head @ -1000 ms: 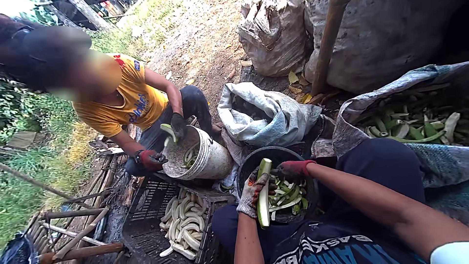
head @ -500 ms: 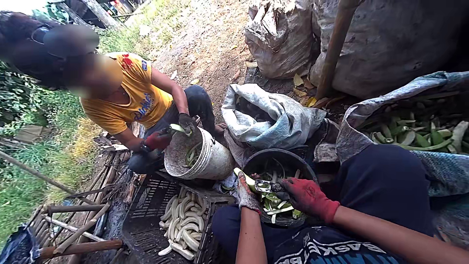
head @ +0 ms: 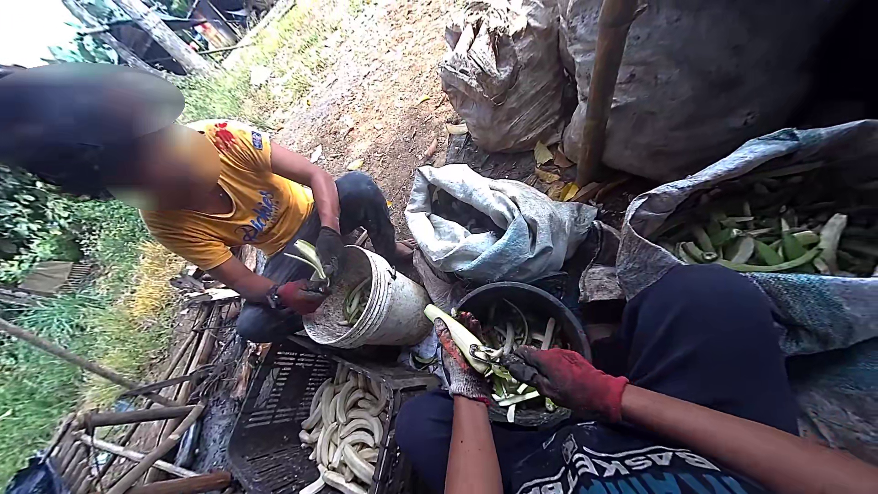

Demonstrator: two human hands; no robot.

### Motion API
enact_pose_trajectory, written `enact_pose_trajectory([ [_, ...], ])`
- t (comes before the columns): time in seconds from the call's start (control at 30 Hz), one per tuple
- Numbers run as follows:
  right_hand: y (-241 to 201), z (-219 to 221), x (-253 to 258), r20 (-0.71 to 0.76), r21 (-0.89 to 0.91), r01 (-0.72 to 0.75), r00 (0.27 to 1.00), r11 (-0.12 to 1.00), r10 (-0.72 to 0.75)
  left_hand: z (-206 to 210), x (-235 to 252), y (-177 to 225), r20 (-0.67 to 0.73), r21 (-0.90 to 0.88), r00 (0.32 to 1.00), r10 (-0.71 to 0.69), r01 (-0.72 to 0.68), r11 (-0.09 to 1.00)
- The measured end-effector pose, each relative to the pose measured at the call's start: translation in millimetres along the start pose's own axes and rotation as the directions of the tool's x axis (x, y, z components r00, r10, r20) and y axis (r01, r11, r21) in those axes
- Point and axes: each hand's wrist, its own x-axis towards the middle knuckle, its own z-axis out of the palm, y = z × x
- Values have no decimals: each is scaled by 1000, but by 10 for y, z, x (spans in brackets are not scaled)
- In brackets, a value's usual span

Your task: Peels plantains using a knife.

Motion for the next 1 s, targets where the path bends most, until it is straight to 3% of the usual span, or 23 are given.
enact_pose_trajectory([
  [0.13, -18, -26, 154, -11, -85, -71, 997, 994, 71, -77, 20, -87, 260, -213, 965, -16, 74, 974],
  [0.17, -17, -44, 179, -20, -96, -77, 997, 992, 75, -26, -28, -92, 261, -202, 965, -4, 59, 978],
  [0.2, -16, -66, 189, -29, -104, -66, 998, 992, 63, 94, -122, -66, 188, -129, 982, 0, 25, 991],
  [0.27, -7, -102, 169, -39, -110, -38, 999, 993, 34, 464, -273, 30, -151, 111, 987, -55, 72, 991],
  [0.33, 57, -119, 198, -58, -140, -19, 998, 990, 11, 11, -68, -17, 158, 248, 986, -47, 7, 969],
  [0.43, 206, -215, 367, -87, -190, -45, 996, 981, 29, -158, -61, -87, 263, 476, 964, -33, -100, 874],
  [0.5, 293, -341, 503, -102, -215, -54, 994, 975, 32, -41, -179, -72, 188, 603, 977, -102, -33, 797],
  [0.57, 332, -466, 638, -124, -249, -50, 992, 967, 20, 17, -224, -9, 123, 546, 952, -281, 171, 820],
  [0.63, 353, -582, 785, -165, -273, -68, 986, 960, 22, -26, -231, 68, 148, 509, 904, -400, 278, 815],
  [0.7, 374, -640, 902, -191, -305, -85, 981, 949, 27, 130, -343, 74, 91, 530, 925, -370, 270, 804],
  [0.8, 360, -622, 937, -214, -299, -108, 976, 948, 44, 618, -598, 108, -56, 668, 958, -282, 246, 702],
  [0.83, 364, -605, 927, -222, -280, -122, 973, 952, 60, 596, -594, 167, -8, 660, 943, -332, 255, 707],
  [0.9, 383, -611, 916, -244, -226, -175, 962, 958, 118, 343, -477, 295, 281, 609, 826, -489, 241, 756],
  [0.93, 431, -641, 909, -273, -184, -212, 949, 960, 157, 548, -647, 274, 69, 669, 901, -429, 277, 690],
  [0.97, 506, -678, 904, -309, -164, -244, 933, 956, 185, 587, -699, 236, -46, 726, 931, -363, 281, 628],
  [1.0, 560, -717, 893, -343, -164, -257, 920, 952, 189, 411, -620, 235, -5, 743, 931, -366, 248, 622],
])
